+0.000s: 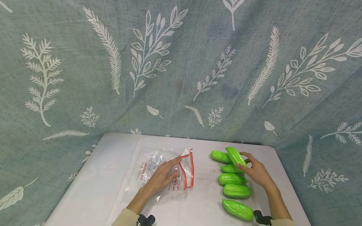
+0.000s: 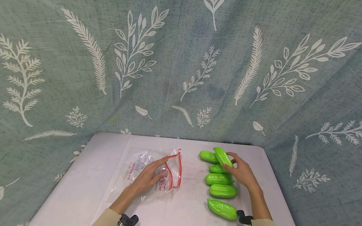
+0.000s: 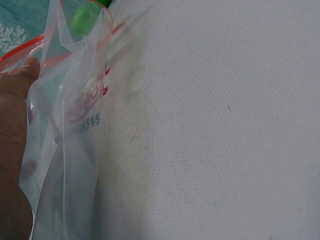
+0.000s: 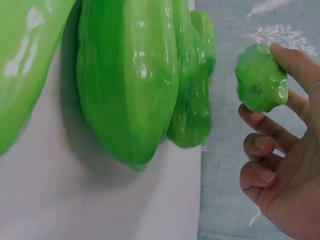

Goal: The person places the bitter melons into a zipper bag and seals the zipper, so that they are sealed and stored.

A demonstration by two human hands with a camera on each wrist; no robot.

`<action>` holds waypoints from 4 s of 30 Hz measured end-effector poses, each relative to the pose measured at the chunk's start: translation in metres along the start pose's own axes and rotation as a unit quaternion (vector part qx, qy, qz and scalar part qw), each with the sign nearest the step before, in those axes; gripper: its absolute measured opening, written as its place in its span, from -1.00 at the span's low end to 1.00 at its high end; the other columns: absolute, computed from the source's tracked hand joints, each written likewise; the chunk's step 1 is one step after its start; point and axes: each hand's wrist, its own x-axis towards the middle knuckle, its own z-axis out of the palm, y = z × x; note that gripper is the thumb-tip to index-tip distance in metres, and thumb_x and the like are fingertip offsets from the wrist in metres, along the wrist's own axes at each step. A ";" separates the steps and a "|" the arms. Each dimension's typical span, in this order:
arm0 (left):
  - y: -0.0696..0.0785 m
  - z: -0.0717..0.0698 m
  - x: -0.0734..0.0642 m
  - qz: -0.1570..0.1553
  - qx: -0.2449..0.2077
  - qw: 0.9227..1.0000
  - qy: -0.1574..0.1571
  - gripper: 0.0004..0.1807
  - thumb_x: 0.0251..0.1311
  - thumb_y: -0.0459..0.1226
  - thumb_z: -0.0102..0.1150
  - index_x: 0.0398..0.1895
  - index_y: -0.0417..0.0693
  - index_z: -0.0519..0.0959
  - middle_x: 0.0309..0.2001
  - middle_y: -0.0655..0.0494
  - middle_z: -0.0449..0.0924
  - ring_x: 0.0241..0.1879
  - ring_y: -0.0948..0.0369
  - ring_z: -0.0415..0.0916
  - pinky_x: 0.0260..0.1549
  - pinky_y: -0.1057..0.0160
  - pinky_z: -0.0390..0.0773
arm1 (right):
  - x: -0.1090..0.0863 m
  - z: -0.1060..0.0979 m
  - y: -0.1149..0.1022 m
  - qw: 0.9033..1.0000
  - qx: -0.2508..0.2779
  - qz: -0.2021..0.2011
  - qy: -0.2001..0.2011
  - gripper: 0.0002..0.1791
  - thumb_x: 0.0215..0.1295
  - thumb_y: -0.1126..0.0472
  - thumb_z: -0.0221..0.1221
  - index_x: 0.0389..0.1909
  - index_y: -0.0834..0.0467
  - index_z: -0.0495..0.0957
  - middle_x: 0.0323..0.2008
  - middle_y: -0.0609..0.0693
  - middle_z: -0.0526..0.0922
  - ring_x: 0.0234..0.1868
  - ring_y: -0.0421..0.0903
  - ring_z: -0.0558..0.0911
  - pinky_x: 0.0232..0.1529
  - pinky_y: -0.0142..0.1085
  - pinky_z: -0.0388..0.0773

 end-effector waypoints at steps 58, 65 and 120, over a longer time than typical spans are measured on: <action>0.002 0.001 0.003 -0.009 -0.009 1.000 0.008 -0.21 0.27 -0.18 0.34 0.54 0.18 0.24 0.55 0.23 0.18 0.43 0.07 0.30 0.32 -0.37 0.25 | 0.010 0.035 -0.036 0.995 0.035 -0.051 -0.074 -0.27 0.27 -0.24 0.29 0.43 -0.19 0.35 0.13 0.10 0.58 0.12 0.08 0.57 -0.07 0.02 0.58; 0.002 0.001 0.003 -0.004 -0.009 1.000 0.013 -0.21 0.27 -0.18 0.34 0.54 0.17 0.24 0.53 0.13 0.23 0.41 -0.03 0.33 0.31 -0.39 0.25 | 0.012 0.040 -0.044 0.994 0.038 -0.057 -0.083 -0.28 0.27 -0.23 0.30 0.42 -0.19 0.35 0.15 0.09 0.58 0.19 0.12 0.55 0.01 0.12 0.57; 0.005 -0.003 0.006 0.008 0.002 1.000 0.007 -0.18 0.30 -0.20 0.31 0.58 0.15 0.17 0.53 0.13 0.22 0.44 0.06 0.28 0.34 -0.33 0.25 | 0.030 0.079 -0.098 0.976 -0.024 -0.152 -0.152 -0.35 0.24 -0.14 0.35 0.34 -0.13 0.45 -0.12 -0.10 0.64 -0.11 -0.14 0.60 -0.12 -0.12 0.57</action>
